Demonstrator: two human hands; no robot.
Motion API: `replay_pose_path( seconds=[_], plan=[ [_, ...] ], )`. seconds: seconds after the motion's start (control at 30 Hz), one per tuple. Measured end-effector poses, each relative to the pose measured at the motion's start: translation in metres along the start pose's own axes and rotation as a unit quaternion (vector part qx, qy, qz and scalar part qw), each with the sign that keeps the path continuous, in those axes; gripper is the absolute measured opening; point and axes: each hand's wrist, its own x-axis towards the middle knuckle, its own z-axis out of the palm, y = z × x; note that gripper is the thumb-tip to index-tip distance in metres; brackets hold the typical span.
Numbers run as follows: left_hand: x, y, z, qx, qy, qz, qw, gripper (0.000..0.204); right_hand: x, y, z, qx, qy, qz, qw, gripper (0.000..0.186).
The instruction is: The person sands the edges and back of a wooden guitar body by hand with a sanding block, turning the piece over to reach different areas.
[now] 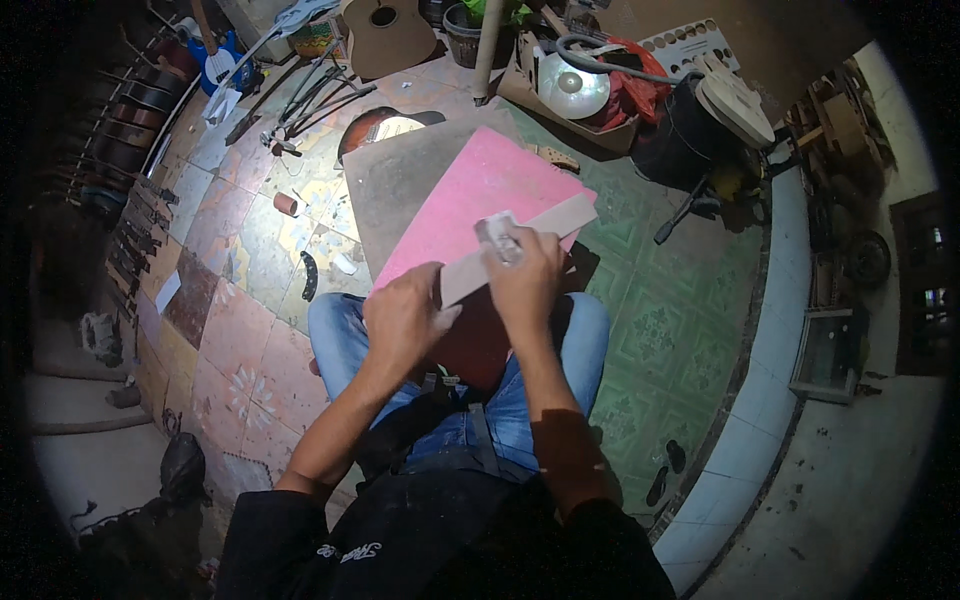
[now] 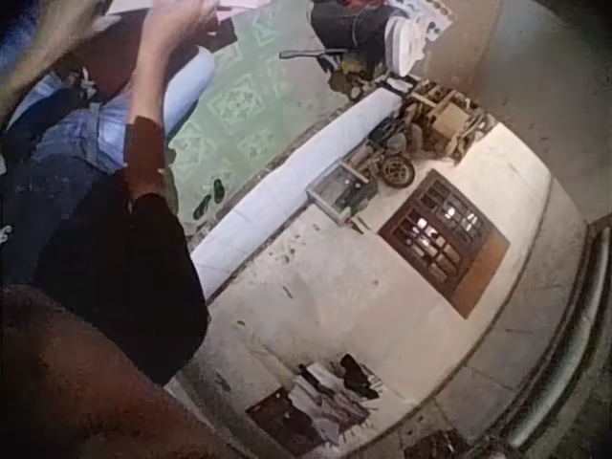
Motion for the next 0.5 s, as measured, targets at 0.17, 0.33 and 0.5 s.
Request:
replay_pose_path(
  seconds=[0.17,0.33,0.5],
  plan=[
    [0.004,-0.008,-0.004,-0.001,-0.030,-0.045,0.999,0.046,-0.042,-0.018,-0.005,0.059,-0.001,-0.061,0.996,0.030],
    [0.013,-0.012,-0.005,0.015,-0.017,-0.037,0.999,0.047,-0.007,0.011,0.001,0.052,-0.003,-0.053,0.997,0.037],
    [0.010,-0.010,-0.004,-0.004,0.017,-0.004,1.000,0.048,0.002,0.023,0.000,0.067,-0.030,-0.062,0.995,0.039]
  ],
)
